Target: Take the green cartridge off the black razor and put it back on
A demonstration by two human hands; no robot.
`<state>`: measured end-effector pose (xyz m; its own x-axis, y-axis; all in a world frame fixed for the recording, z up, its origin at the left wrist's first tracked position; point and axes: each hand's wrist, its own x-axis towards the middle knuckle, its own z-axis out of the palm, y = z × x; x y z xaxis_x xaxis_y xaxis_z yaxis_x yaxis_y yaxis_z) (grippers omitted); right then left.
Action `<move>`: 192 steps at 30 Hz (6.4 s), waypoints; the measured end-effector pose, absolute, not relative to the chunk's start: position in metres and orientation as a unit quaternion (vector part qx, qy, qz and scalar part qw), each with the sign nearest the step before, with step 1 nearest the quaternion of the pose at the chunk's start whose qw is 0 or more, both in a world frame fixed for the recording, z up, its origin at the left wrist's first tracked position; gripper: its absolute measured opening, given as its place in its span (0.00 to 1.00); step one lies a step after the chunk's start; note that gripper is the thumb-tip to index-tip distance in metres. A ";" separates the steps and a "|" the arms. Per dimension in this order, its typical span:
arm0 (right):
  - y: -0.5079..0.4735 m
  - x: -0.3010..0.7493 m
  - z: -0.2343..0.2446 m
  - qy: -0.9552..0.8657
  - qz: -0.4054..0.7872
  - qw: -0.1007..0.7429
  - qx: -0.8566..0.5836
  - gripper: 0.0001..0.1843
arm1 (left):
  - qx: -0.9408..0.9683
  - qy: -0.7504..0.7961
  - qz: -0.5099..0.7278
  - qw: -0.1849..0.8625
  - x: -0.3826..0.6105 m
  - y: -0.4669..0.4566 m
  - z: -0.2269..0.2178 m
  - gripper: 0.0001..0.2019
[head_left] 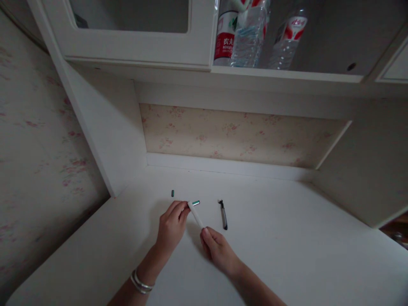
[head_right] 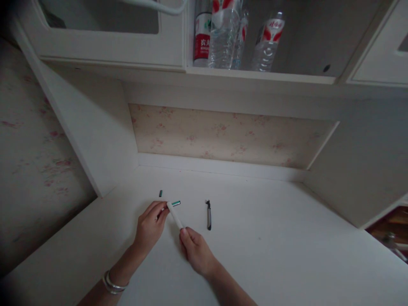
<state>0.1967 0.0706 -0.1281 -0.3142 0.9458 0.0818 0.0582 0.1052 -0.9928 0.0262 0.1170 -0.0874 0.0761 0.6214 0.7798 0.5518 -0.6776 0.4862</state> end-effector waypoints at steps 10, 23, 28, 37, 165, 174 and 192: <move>0.073 0.194 -0.127 -0.585 0.540 0.434 -0.423 0.27 | 0.722 0.400 0.562 0.051 0.027 0.116 -0.086 0.04; 0.071 0.194 -0.123 -0.618 0.507 0.426 -0.423 0.26 | 0.717 0.406 0.565 0.045 0.027 0.116 -0.086 0.05; 0.075 0.197 -0.126 -0.590 0.476 0.458 -0.464 0.26 | 0.717 0.400 0.570 0.046 0.027 0.116 -0.087 0.04; 0.072 0.193 -0.126 -0.605 0.490 0.444 -0.444 0.26 | 0.722 0.390 0.569 0.049 0.028 0.115 -0.085 0.04; 0.074 0.214 -0.113 -0.479 0.651 0.436 -0.396 0.31 | 0.707 0.323 0.629 -0.013 0.022 0.116 -0.082 0.07; 0.074 0.212 -0.113 -0.456 0.669 0.455 -0.370 0.29 | 0.695 0.305 0.648 0.070 0.025 0.114 -0.082 0.08; 0.070 0.212 -0.112 -0.466 0.697 0.401 -0.370 0.31 | 0.680 0.315 0.657 0.073 0.027 0.112 -0.081 0.06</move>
